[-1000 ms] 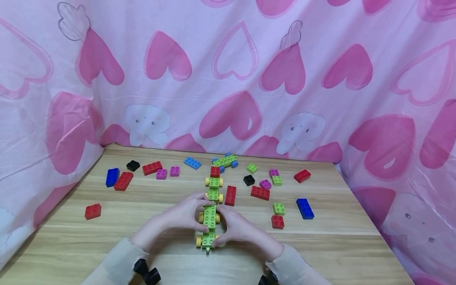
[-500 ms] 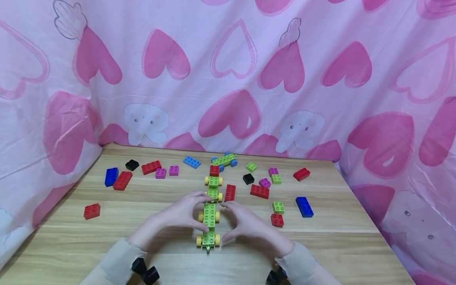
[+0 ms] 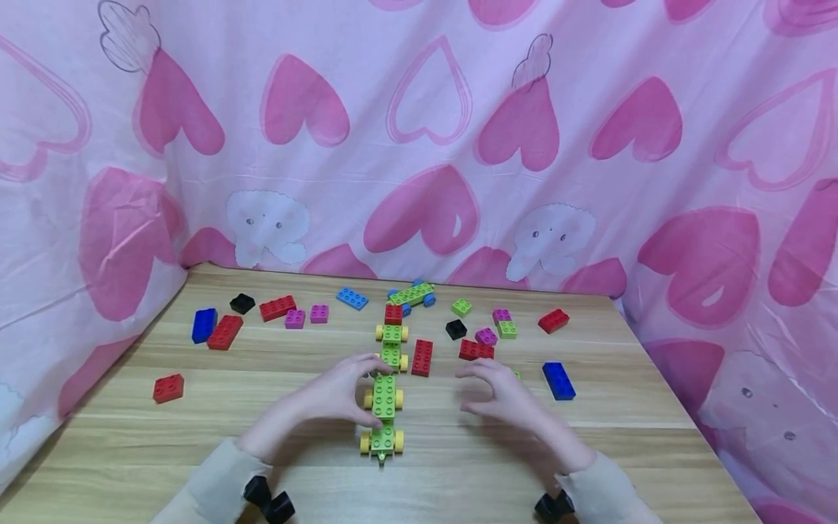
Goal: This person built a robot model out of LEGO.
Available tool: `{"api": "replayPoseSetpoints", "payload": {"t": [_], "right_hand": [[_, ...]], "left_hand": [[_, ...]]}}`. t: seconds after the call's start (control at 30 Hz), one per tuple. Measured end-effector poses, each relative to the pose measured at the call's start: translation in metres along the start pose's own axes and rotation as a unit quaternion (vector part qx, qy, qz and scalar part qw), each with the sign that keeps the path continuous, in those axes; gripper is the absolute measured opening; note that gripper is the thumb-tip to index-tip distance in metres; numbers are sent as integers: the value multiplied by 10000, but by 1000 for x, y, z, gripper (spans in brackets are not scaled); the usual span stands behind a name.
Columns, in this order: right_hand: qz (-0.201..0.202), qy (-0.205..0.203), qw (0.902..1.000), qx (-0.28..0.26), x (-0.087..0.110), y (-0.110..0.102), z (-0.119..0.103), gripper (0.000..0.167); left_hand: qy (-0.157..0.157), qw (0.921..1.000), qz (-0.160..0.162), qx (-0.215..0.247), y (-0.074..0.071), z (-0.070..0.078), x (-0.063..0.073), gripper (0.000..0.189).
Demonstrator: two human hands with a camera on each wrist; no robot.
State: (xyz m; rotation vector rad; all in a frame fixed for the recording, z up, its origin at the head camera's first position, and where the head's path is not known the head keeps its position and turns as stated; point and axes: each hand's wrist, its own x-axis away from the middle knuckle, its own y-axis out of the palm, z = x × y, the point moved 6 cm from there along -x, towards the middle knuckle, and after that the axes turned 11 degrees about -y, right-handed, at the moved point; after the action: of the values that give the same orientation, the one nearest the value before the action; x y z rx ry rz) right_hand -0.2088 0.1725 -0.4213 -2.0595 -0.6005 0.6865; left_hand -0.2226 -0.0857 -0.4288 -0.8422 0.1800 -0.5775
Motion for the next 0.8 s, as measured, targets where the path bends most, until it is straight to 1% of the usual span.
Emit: {"api": "replayPoseSetpoints", "payload": {"t": [0.1, 0.23, 0.47, 0.63, 0.8], "right_hand": [[44, 50, 9998, 163, 10, -6, 10, 45], [39, 220, 9994, 255, 23, -12, 21, 44], [58, 248, 9983, 521, 40, -19, 29, 46], [-27, 574, 9967, 578, 48, -20, 36, 44], [-213, 783, 9944, 674, 53, -19, 42, 41]], "left_hand": [[-38, 10000, 12, -4, -3, -1, 0, 78], [38, 10000, 27, -40, -6, 1, 0, 75], [47, 10000, 2, -62, -5, -1, 0, 69], [73, 10000, -25, -33, -5, -1, 1, 67], [112, 9999, -18, -42, -5, 0, 1, 67]]}}
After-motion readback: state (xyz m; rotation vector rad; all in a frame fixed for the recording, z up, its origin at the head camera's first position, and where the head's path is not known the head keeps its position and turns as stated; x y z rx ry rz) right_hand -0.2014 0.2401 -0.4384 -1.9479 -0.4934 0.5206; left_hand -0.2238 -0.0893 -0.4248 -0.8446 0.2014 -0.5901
